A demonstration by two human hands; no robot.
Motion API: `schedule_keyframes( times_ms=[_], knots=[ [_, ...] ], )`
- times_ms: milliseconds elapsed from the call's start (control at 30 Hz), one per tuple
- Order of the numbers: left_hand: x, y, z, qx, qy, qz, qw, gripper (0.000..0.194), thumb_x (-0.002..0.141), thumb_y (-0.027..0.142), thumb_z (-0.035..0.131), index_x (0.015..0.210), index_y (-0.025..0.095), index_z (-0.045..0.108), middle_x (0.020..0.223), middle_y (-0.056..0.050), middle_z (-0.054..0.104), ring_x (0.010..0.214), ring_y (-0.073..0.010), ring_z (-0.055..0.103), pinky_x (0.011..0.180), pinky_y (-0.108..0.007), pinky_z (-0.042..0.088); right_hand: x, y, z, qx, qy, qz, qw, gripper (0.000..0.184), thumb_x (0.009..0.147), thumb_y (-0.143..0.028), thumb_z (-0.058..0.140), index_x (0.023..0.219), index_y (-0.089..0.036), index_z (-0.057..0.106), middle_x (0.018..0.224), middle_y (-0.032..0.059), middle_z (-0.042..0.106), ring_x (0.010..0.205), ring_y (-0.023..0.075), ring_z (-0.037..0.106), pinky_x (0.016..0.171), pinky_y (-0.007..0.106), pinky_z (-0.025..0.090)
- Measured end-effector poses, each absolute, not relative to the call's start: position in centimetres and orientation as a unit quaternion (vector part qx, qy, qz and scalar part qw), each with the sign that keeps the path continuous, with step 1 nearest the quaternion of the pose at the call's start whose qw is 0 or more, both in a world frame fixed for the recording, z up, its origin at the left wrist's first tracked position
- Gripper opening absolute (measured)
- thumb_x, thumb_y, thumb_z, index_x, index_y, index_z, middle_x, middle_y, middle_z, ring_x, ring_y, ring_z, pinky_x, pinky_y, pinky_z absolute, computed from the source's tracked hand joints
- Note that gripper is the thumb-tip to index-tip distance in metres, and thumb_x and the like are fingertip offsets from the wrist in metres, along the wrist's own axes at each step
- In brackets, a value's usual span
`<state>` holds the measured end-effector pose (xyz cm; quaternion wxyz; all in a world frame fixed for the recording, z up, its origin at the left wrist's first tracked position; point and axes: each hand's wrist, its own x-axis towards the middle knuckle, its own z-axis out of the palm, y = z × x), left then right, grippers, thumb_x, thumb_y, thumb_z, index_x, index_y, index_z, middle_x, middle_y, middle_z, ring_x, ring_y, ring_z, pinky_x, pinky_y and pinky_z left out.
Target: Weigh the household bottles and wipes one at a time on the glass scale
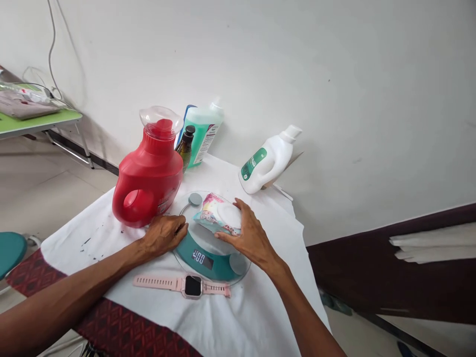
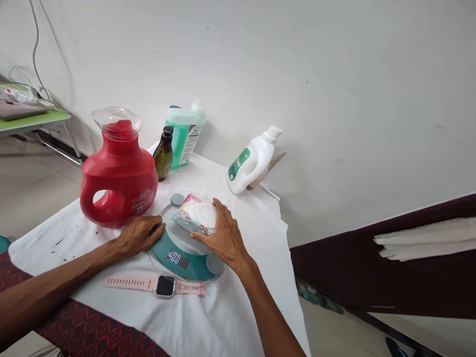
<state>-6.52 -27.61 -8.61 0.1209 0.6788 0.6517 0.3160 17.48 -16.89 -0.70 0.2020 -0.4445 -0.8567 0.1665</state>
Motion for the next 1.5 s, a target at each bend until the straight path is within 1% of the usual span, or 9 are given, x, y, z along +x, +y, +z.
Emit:
schedule_keyframes(
  times_ms=[100, 200, 267, 367, 900, 1033, 1200, 1367, 1500],
  knots=[
    [-6.5, -27.7, -8.5, 0.676, 0.655, 0.315, 0.124, 0.036, 0.1, 0.033, 0.043, 0.066, 0.02, 0.044, 0.06, 0.0, 0.051, 0.056, -0.0133, 0.041, 0.058, -0.029, 0.022, 20.0, -16.9, -1.8, -0.476, -0.76, 0.248, 0.367, 0.07, 0.085, -0.071, 0.067, 0.137, -0.025, 0.055, 0.141, 0.0138, 0.063, 0.131, 0.033, 0.059, 0.106, 0.053, 0.048],
    [-6.5, -27.7, -8.5, 0.677, 0.654, 0.313, 0.127, 0.036, 0.1, 0.033, 0.043, 0.066, 0.02, 0.043, 0.059, 0.0, 0.05, 0.056, -0.0131, 0.041, 0.058, -0.029, 0.023, 22.8, -17.6, -4.9, -0.555, -0.599, 0.29, 0.499, 0.058, 0.093, -0.076, 0.051, 0.101, -0.02, 0.065, 0.092, 0.0079, 0.071, 0.088, 0.0253, 0.068, 0.078, 0.04, 0.054],
    [-6.5, -27.7, -8.5, 0.675, 0.655, 0.313, 0.13, 0.036, 0.099, 0.034, 0.043, 0.066, 0.02, 0.042, 0.059, 0.001, 0.05, 0.055, -0.0127, 0.041, 0.058, -0.029, 0.023, 24.2, -18.4, -7.6, -0.577, -0.514, 0.337, 0.537, 0.058, 0.092, -0.076, 0.051, 0.085, -0.02, 0.062, 0.069, 0.001, 0.06, 0.062, 0.0177, 0.057, 0.058, 0.032, 0.046],
    [-6.5, -27.7, -8.5, 0.671, 0.659, 0.312, 0.137, 0.036, 0.099, 0.035, 0.043, 0.066, 0.02, 0.042, 0.059, 0.001, 0.05, 0.055, -0.0125, 0.041, 0.058, -0.029, 0.023, 25.3, -19.5, -10.3, -0.577, -0.472, 0.36, 0.561, 0.054, 0.091, -0.072, 0.058, 0.076, -0.02, 0.058, 0.062, -0.0033, 0.052, 0.053, 0.0122, 0.045, 0.05, 0.026, 0.037],
    [-6.6, -27.6, -8.2, 0.673, 0.656, 0.321, 0.122, 0.042, 0.1, 0.043, 0.043, 0.065, 0.02, 0.045, 0.057, 0.002, 0.05, 0.052, -0.011, 0.039, 0.055, -0.028, 0.026, 25.3, -19.7, -10.3, -0.595, -0.493, 0.366, 0.519, 0.052, 0.091, -0.07, 0.064, 0.08, -0.02, 0.059, 0.067, -0.0032, 0.051, 0.06, 0.0124, 0.045, 0.053, 0.025, 0.036],
    [-6.6, -27.7, -8.0, 0.674, 0.657, 0.316, 0.122, 0.043, 0.101, 0.044, 0.043, 0.064, 0.02, 0.045, 0.056, 0.003, 0.05, 0.051, -0.0111, 0.041, 0.054, -0.027, 0.028, 24.3, -20.1, -7.6, -0.562, -0.552, 0.324, 0.524, 0.061, 0.082, -0.071, 0.073, 0.115, -0.021, 0.06, 0.107, 0.0095, 0.068, 0.096, 0.0257, 0.067, 0.075, 0.036, 0.055],
    [-6.7, -27.6, -8.2, 0.676, 0.66, 0.307, 0.116, 0.045, 0.101, 0.046, 0.043, 0.064, 0.02, 0.045, 0.056, 0.003, 0.051, 0.05, -0.0111, 0.043, 0.053, -0.026, 0.029, 21.2, -19.6, -2.2, -0.439, -0.765, 0.231, 0.412, 0.105, 0.069, -0.064, 0.088, 0.155, -0.03, 0.037, 0.162, 0.0155, 0.041, 0.149, 0.0387, 0.041, 0.115, 0.06, 0.043],
    [-6.8, -27.5, -8.5, 0.685, 0.654, 0.306, 0.104, 0.045, 0.102, 0.046, 0.043, 0.066, 0.02, 0.048, 0.057, 0.003, 0.054, 0.05, -0.011, 0.048, 0.053, -0.025, 0.032, 18.0, -17.4, -1.9, -0.4, -0.876, 0.137, 0.233, 0.108, 0.066, -0.043, 0.097, 0.157, -0.031, 0.04, 0.153, 0.0153, 0.054, 0.141, 0.0414, 0.05, 0.11, 0.065, 0.047],
    [-6.9, -27.5, -8.5, 0.692, 0.637, 0.323, 0.1, 0.046, 0.102, 0.046, 0.045, 0.065, 0.02, 0.049, 0.055, 0.004, 0.055, 0.048, -0.0105, 0.05, 0.05, -0.023, 0.033, 17.8, -16.7, -4.2, -0.413, -0.857, 0.101, 0.291, 0.085, 0.073, -0.034, 0.093, 0.147, -0.026, 0.051, 0.132, 0.0144, 0.067, 0.123, 0.0375, 0.063, 0.099, 0.056, 0.054]
  ],
)
